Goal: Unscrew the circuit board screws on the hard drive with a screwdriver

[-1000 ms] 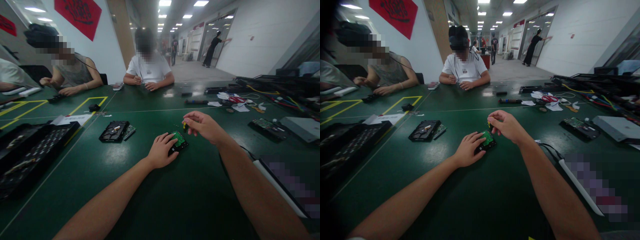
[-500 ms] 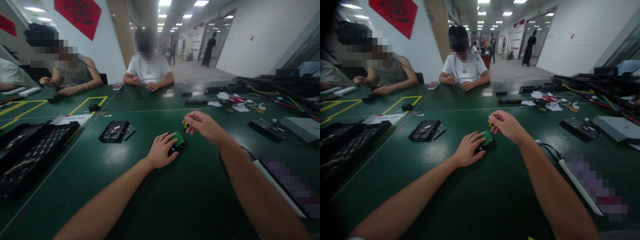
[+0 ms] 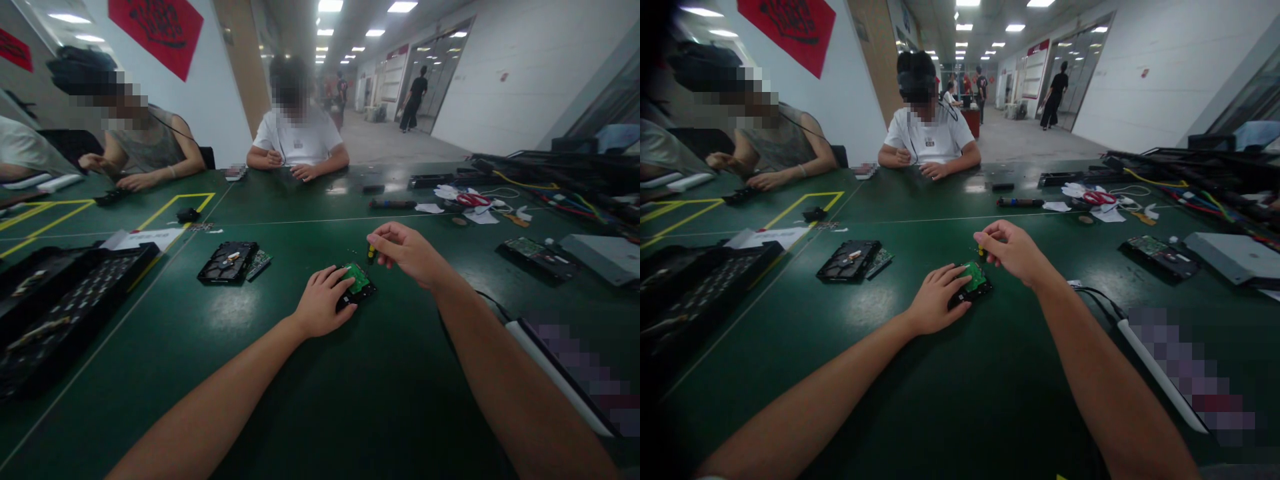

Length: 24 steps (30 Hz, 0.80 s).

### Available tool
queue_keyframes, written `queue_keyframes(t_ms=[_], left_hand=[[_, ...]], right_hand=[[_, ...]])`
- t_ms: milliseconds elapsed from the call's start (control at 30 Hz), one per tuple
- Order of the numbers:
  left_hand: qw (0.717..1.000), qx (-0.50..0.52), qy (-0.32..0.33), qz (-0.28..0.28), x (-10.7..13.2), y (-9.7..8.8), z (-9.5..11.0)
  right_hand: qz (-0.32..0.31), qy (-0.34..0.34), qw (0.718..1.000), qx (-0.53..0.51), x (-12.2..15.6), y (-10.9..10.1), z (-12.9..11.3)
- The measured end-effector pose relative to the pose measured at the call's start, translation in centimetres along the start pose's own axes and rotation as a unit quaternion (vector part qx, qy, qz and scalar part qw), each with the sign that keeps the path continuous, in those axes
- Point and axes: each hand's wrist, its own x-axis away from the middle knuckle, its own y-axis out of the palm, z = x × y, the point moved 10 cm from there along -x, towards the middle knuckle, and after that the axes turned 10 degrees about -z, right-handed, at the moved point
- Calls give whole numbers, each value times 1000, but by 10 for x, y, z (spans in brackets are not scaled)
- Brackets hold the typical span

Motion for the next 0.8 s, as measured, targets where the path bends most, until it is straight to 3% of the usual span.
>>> queue_keyframes(t_ms=[400, 633, 800], left_hand=[[1000, -9, 1, 1, 1, 1, 0], [1000, -5, 0, -4, 0, 1, -1], [1000, 1, -1, -2, 0, 1, -2]], right_hand=[[-32, -3, 998, -54, -2, 5, 2], [-43, -12, 999, 19, 0, 4, -2], [-10, 4, 999, 36, 1, 1, -1]])
